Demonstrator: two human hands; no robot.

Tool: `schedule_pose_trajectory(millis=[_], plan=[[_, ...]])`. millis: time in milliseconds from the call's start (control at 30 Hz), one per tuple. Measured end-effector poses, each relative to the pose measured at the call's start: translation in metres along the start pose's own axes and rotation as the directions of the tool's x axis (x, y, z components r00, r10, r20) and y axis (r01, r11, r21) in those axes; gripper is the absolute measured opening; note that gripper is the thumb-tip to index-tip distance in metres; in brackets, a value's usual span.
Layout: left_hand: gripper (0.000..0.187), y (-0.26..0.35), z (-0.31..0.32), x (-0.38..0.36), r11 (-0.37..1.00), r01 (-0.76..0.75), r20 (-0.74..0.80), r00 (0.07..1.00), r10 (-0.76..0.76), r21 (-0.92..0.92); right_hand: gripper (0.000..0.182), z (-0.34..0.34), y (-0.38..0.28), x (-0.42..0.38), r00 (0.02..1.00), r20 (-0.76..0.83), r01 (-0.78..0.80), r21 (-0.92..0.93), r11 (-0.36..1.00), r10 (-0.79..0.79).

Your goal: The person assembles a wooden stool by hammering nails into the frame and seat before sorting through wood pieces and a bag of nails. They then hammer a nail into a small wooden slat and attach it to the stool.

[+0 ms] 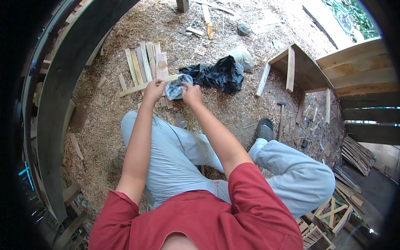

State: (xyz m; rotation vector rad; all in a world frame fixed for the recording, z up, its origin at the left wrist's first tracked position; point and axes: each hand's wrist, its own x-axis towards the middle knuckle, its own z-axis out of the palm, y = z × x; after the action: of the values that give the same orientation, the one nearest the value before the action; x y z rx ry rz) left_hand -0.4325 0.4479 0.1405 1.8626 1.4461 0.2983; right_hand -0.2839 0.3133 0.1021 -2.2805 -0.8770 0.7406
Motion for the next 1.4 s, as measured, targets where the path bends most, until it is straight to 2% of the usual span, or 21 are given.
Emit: schedule_pose_trajectory(millis=[100, 167, 233, 300, 467, 533, 567, 633, 667, 733, 767, 833, 933, 1033, 1100, 1167, 1200, 1233, 1300, 1333, 1400], plan=[[0.037, -0.034, 0.012, 0.014, 0.999, 0.021, 0.100, 0.995, -0.018, -0.029, 0.042, 0.021, 0.003, 0.017, 1.000, -0.008, -0.024, 0.001, 1.000, 0.024], [0.038, -0.048, 0.019, 0.025, 0.995, 0.032, 0.265, 0.963, -0.057, 0.098, 0.036, 0.024, 0.004, 0.019, 0.996, -0.033, -0.079, 0.028, 0.996, 0.080], [0.039, -0.035, 0.026, 0.019, 0.998, 0.009, 0.259, 0.966, -0.023, 0.055, 0.030, 0.028, 0.021, 0.020, 0.997, -0.062, 0.041, 0.060, 0.997, -0.038], [0.042, -0.028, 0.040, 0.022, 0.995, -0.038, 0.306, 0.952, 0.009, 0.091, 0.026, 0.023, 0.034, 0.013, 0.993, -0.100, 0.061, 0.023, 0.998, -0.058], [0.042, -0.008, 0.047, 0.021, 0.971, -0.158, 0.424, 0.903, 0.068, 0.182, 0.033, -0.009, 0.064, -0.013, 0.981, 0.109, 0.139, 0.166, 0.976, -0.158], [0.042, -0.007, 0.036, 0.021, 0.966, -0.253, 0.575, 0.798, 0.180, 0.048, 0.037, -0.022, 0.061, -0.021, 0.977, 0.114, 0.158, 0.175, 0.972, -0.180], [0.042, -0.004, 0.031, 0.019, 0.968, -0.247, 0.572, 0.801, 0.175, 0.050, 0.037, -0.029, 0.055, -0.022, 0.976, 0.121, 0.161, 0.176, 0.971, -0.183], [0.035, 0.003, 0.023, 0.013, 0.997, -0.068, 0.641, 0.766, 0.037, 0.024, 0.035, -0.034, 0.047, -0.020, 0.956, -0.023, 0.293, 0.061, 0.954, -0.292], [0.035, -0.003, 0.023, 0.019, 0.998, -0.065, 0.636, 0.771, 0.035, 0.024, 0.031, -0.034, 0.040, -0.017, 0.954, -0.031, 0.300, 0.061, 0.952, -0.299], [0.031, -0.023, 0.025, 0.035, 0.999, -0.021, 0.276, 0.961, 0.007, 0.050, 0.030, -0.030, 0.025, -0.011, 0.912, -0.087, 0.404, 0.018, 0.915, -0.401], [0.031, -0.031, 0.019, 0.040, 0.999, -0.018, 0.269, 0.963, 0.004, 0.050, 0.029, -0.027, 0.016, -0.008, 0.859, -0.141, 0.493, -0.032, 0.870, -0.492], [0.030, -0.030, -0.007, 0.045, 0.994, 0.079, -0.083, 0.993, -0.085, -0.070, 0.030, -0.020, -0.004, 0.000, 0.841, -0.119, 0.527, -0.047, 0.849, -0.528], [0.030, -0.041, -0.050, 0.046, 0.963, 0.168, -0.195, 0.958, -0.210, -0.213, 0.033, -0.004, -0.035, 0.019, 0.798, -0.092, 0.593, -0.064, 0.803, -0.596], [0.032, -0.074, -0.068, 0.047, 0.929, 0.192, -0.274, 0.919, -0.283, -0.316, 0.042, 0.022, -0.055, 0.041, 0.762, -0.072, 0.634, -0.114, 0.765, -0.643], [0.037, -0.087, -0.064, 0.050, 0.897, 0.255, -0.244, 0.903, -0.355, -0.360, 0.049, 0.042, -0.058, 0.050, 0.796, 0.012, 0.588, -0.255, 0.768, -0.605], [0.040, -0.138, -0.030, 0.078, 0.811, 0.348, -0.051, 0.907, -0.419, -0.470, 0.038, 0.054, -0.057, 0.051, 0.815, 0.082, 0.569, -0.304, 0.764, -0.574], [0.046, -0.170, -0.010, 0.095, 0.872, 0.367, -0.007, 0.921, -0.390, -0.324, 0.030, 0.054, -0.063, 0.044, 0.820, 0.145, 0.564, -0.375, 0.736, -0.554], [0.046, -0.146, -0.019, 0.089, 0.873, 0.366, -0.008, 0.921, -0.389, -0.323, 0.023, 0.058, -0.062, 0.038, 0.825, 0.203, 0.557, -0.443, 0.702, -0.527], [0.050, -0.098, -0.026, 0.079, 0.410, 0.714, 0.177, 0.592, -0.786, -0.568, 0.013, 0.065, -0.056, 0.023, 0.773, 0.168, 0.623, -0.383, 0.682, -0.611], [0.056, -0.121, -0.016, 0.083, 0.317, 0.625, 0.260, 0.656, -0.708, -0.713, 0.014, 0.066, -0.055, 0.016, 0.775, 0.234, 0.631, -0.324, 0.705, -0.587], [0.057, -0.172, 0.015, 0.100, 0.259, 0.567, 0.256, 0.671, -0.696, -0.782, 0.013, 0.064, -0.058, 0.003, 0.788, 0.368, 0.596, -0.253, 0.762, -0.494]])
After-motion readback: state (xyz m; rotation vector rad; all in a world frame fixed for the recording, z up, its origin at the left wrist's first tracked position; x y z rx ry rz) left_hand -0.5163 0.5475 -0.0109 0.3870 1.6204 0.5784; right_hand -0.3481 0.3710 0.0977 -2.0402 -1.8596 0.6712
